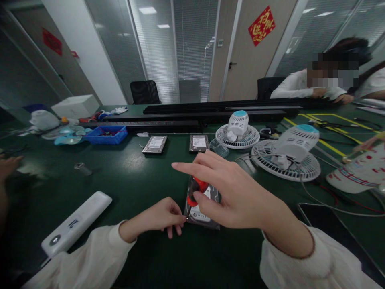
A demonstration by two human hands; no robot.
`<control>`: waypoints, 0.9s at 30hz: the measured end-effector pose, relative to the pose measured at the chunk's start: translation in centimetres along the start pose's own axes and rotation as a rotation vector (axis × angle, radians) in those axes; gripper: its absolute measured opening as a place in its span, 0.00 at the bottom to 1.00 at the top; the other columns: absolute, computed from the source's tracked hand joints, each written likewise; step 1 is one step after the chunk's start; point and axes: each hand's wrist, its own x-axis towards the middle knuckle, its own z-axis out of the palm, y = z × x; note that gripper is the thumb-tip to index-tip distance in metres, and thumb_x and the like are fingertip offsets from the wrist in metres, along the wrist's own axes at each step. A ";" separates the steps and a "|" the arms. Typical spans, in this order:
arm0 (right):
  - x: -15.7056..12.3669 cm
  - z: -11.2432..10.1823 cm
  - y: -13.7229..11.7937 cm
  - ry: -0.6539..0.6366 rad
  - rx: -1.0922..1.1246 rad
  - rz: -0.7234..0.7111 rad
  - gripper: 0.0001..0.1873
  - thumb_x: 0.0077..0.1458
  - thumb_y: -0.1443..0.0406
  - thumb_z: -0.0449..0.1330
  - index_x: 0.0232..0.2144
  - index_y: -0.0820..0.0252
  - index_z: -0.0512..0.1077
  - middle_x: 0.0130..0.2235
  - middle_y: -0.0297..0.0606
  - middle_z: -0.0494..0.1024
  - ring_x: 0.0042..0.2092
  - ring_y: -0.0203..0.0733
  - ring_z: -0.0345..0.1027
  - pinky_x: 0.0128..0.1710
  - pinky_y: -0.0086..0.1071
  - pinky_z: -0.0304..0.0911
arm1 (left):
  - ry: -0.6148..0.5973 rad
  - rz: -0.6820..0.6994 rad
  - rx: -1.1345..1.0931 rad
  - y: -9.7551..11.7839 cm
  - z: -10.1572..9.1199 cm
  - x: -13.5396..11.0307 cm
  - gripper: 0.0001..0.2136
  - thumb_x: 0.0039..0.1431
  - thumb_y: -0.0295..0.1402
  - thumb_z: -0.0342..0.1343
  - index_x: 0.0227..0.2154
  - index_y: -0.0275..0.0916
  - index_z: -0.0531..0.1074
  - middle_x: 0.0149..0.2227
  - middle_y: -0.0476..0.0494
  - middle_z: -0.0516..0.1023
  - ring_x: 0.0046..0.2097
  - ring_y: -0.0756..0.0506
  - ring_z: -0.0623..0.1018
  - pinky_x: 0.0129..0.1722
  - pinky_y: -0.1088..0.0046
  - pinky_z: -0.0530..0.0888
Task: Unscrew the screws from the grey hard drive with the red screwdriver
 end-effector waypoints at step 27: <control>0.2 0.3 0.0 0.004 -0.135 0.030 0.23 0.67 0.63 0.58 0.61 0.63 0.69 0.34 0.37 0.75 0.37 0.42 0.66 0.34 0.34 0.62 | -0.011 0.021 0.011 0.0 -0.1 0.0 0.12 0.63 0.38 0.61 0.29 0.33 0.79 0.31 0.42 0.85 0.23 0.52 0.78 0.21 0.78 0.66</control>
